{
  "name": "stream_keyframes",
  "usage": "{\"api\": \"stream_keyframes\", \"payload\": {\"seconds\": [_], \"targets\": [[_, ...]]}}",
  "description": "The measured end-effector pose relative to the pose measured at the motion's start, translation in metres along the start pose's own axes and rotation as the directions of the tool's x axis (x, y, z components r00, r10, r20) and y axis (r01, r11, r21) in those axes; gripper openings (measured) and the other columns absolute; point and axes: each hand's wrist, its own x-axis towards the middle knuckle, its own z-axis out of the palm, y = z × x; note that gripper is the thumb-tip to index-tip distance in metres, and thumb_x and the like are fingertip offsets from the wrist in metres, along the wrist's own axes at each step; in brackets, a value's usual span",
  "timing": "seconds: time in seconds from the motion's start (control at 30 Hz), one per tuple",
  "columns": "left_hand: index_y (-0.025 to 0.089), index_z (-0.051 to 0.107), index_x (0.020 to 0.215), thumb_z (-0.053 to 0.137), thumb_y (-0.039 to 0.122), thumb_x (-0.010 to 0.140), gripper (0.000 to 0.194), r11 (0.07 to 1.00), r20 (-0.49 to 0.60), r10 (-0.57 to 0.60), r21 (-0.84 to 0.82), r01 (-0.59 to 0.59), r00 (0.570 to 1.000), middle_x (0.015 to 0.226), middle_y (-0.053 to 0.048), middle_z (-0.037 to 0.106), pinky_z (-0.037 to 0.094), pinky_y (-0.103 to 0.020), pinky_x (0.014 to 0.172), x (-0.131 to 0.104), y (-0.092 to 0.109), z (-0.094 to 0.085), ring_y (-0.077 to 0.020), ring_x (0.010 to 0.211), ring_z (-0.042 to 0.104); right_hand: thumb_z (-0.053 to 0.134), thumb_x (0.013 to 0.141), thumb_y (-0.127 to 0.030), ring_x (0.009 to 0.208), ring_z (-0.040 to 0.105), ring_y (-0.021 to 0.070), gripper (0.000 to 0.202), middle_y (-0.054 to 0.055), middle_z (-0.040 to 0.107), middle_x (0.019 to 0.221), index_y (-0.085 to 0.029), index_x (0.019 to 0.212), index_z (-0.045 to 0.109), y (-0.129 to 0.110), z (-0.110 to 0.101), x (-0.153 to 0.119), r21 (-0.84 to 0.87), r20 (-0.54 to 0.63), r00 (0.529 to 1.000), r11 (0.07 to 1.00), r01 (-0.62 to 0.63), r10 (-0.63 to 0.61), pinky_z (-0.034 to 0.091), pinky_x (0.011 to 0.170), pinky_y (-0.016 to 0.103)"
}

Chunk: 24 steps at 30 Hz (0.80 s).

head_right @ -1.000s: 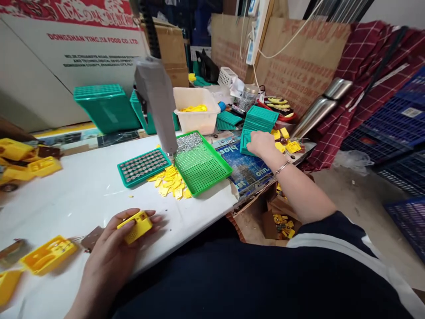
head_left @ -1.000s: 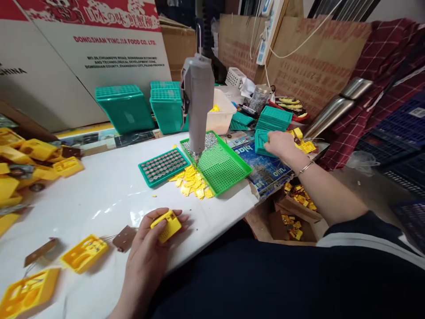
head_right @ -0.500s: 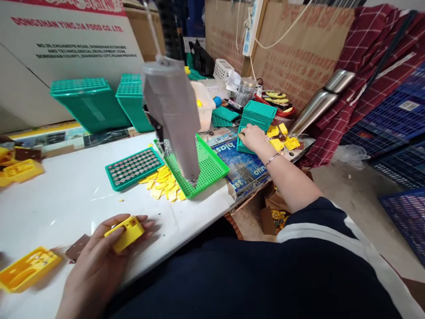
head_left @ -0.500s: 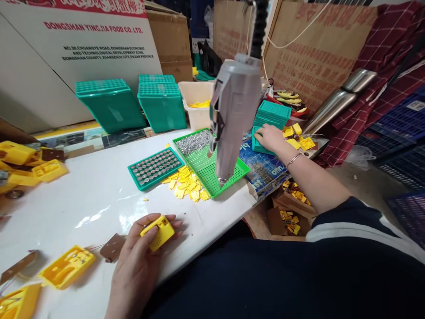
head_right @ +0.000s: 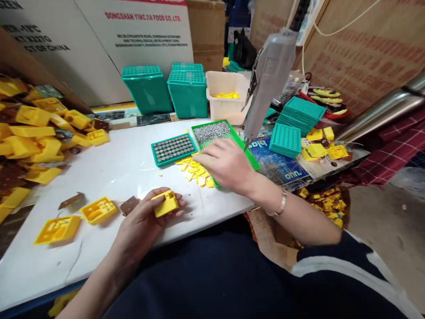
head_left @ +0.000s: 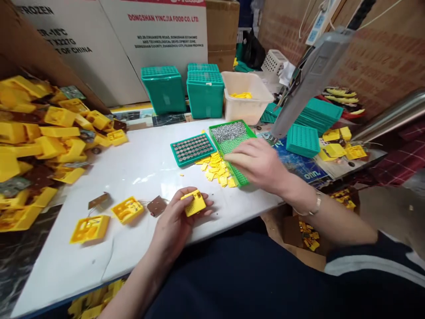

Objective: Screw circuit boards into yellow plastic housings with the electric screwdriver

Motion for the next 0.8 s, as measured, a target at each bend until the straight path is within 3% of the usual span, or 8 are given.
{"api": "stream_keyframes", "payload": {"seconds": [0.13, 0.3, 0.4, 0.5, 0.57, 0.6, 0.67, 0.8], "targets": [[0.018, 0.054, 0.101, 0.06, 0.022, 0.082, 0.021, 1.0, 0.054, 0.004, -0.028, -0.002, 0.999, 0.094, -0.007, 0.069, 0.056, -0.039, 0.078, -0.001, -0.001, 0.001, -0.0247, 0.091, 0.069, 0.047, 0.092, -0.016, 0.091, 0.052, 0.0227, 0.022, 0.007, 0.069, 0.089, -0.019, 0.093, 0.068, 0.012, 0.054, 0.053, -0.144, 0.397, 0.918, 0.987, 0.073, -0.01, 0.032, 0.074, 0.035], [0.02, 0.054, 0.103, 0.062, 0.011, 0.07, 0.035, 0.998, 0.083, 0.013, -0.06, -0.008, 0.996, 0.097, -0.006, 0.068, 0.051, -0.043, 0.092, -0.004, 0.002, -0.001, -0.0255, 0.101, 0.066, 0.049, 0.088, -0.017, 0.086, 0.052, 0.0227, 0.022, 0.012, 0.067, 0.085, -0.016, 0.086, 0.071, 0.035, 0.088, 0.084, -0.17, 0.516, 0.854, 0.985, 0.023, 0.069, 0.032, 0.071, 0.034], [0.021, 0.053, 0.104, 0.061, 0.009, 0.068, 0.039, 0.996, 0.083, 0.029, -0.082, -0.022, 0.996, 0.099, -0.005, 0.067, 0.048, -0.045, 0.095, -0.004, 0.0, -0.004, -0.0258, 0.103, 0.065, 0.048, 0.087, -0.015, 0.084, 0.055, 0.0225, 0.023, 0.014, 0.067, 0.087, -0.014, 0.09, 0.071, 0.031, 0.086, 0.083, -0.122, 0.495, 0.859, 0.989, -0.079, 0.129, 0.034, 0.07, 0.034], [0.023, 0.051, 0.108, 0.062, 0.01, 0.071, 0.041, 0.995, 0.095, 0.068, -0.086, -0.06, 0.993, 0.104, -0.004, 0.065, 0.046, -0.043, 0.098, -0.003, -0.005, -0.007, -0.024, 0.106, 0.064, 0.052, 0.083, -0.013, 0.084, 0.06, 0.019, 0.034, 0.006, 0.069, 0.088, -0.019, 0.115, 0.063, 0.007, 0.07, 0.071, 0.214, 0.439, 0.879, 0.929, -0.302, 0.185, 0.041, 0.075, 0.032], [0.025, 0.049, 0.112, 0.061, 0.011, 0.074, 0.042, 0.992, 0.118, 0.109, -0.069, -0.102, 0.987, 0.106, -0.002, 0.064, 0.044, -0.04, 0.099, -0.002, -0.01, -0.009, -0.0206, 0.104, 0.063, 0.06, 0.082, -0.018, 0.081, 0.063, 0.0148, 0.049, 0.001, 0.07, 0.087, -0.021, 0.13, 0.051, -0.017, 0.056, 0.058, 0.573, 0.466, 0.872, 0.699, -0.428, 0.152, 0.046, 0.077, 0.029], [0.026, 0.048, 0.113, 0.061, 0.012, 0.076, 0.041, 0.99, 0.134, 0.137, -0.051, -0.131, 0.981, 0.108, -0.001, 0.063, 0.043, -0.039, 0.1, -0.002, -0.012, -0.009, -0.019, 0.104, 0.062, 0.062, 0.081, -0.019, 0.081, 0.064, 0.0139, 0.053, -0.001, 0.07, 0.086, -0.021, 0.132, 0.048, -0.029, 0.051, 0.051, 0.679, 0.477, 0.87, 0.578, -0.454, 0.123, 0.047, 0.077, 0.028], [0.027, 0.049, 0.114, 0.06, 0.014, 0.078, 0.039, 0.979, 0.158, 0.2, 0.004, -0.203, 0.967, 0.111, -0.001, 0.061, 0.041, -0.036, 0.1, -0.001, -0.016, -0.009, -0.0174, 0.104, 0.058, 0.063, 0.08, -0.02, 0.081, 0.065, 0.0128, 0.053, -0.002, 0.07, 0.084, -0.021, 0.131, 0.049, -0.05, 0.043, 0.038, 0.769, 0.465, 0.88, 0.448, -0.456, 0.099, 0.049, 0.081, 0.028], [0.026, 0.051, 0.113, 0.062, 0.019, 0.08, 0.036, 0.935, 0.122, 0.282, 0.188, -0.301, 0.952, 0.11, -0.001, 0.058, 0.04, -0.031, 0.095, -0.002, -0.021, -0.009, -0.0182, 0.103, 0.053, 0.062, 0.08, -0.016, 0.082, 0.064, 0.0136, 0.047, -0.001, 0.068, 0.084, -0.021, 0.126, 0.053, -0.072, 0.044, 0.024, 0.749, 0.398, 0.903, 0.51, -0.423, 0.164, 0.049, 0.086, 0.032]]}}
